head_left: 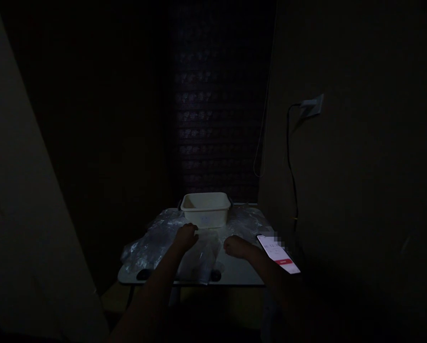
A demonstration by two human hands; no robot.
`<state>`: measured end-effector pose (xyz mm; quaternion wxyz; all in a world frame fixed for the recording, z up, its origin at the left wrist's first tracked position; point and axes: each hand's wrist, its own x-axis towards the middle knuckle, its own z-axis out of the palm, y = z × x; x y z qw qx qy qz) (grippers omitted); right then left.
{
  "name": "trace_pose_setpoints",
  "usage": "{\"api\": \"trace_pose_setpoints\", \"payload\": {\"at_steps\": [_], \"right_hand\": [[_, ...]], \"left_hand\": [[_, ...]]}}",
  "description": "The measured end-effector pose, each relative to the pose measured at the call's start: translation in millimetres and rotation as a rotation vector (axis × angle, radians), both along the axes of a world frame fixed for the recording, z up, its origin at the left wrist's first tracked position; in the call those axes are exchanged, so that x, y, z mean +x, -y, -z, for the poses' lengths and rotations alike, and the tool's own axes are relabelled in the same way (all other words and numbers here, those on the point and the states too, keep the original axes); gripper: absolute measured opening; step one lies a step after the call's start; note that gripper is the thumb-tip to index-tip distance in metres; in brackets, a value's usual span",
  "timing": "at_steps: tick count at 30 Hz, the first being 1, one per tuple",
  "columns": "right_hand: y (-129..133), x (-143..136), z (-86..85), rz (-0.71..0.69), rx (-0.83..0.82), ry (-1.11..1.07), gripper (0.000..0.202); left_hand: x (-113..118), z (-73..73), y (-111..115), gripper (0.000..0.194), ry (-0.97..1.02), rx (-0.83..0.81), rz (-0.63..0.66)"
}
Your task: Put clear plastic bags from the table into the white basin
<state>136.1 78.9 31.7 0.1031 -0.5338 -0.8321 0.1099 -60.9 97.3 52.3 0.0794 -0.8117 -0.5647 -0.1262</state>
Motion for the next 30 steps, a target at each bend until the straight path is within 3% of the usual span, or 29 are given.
{"api": "trace_pose_setpoints", "payload": {"at_steps": [3, 6, 10, 21, 30], "right_hand": [[-1, -3, -2.7, -0.062, 0.018, 0.009, 0.023], [-3, -2, -6.8, -0.072, 0.0, -0.017, 0.023], [-7, 3, -6.8, -0.05, -0.015, -0.012, 0.021], [-11, 9, -2.3, -0.022, -0.06, -0.05, 0.021], [-10, 9, -3.7, -0.009, -0.052, -0.069, 0.021]], "left_hand": [[0, -3.0, 3, 0.03, -0.075, -0.035, -0.186], [-3, -3.7, 5, 0.027, -0.083, -0.09, -0.267], [-9, -3.4, 4, 0.019, -0.061, -0.126, -0.288], [-20, 0.5, -5, 0.022, 0.036, -0.1, -0.282], [-22, -4.6, -7, 0.031, 0.192, 0.031, -0.266]]}}
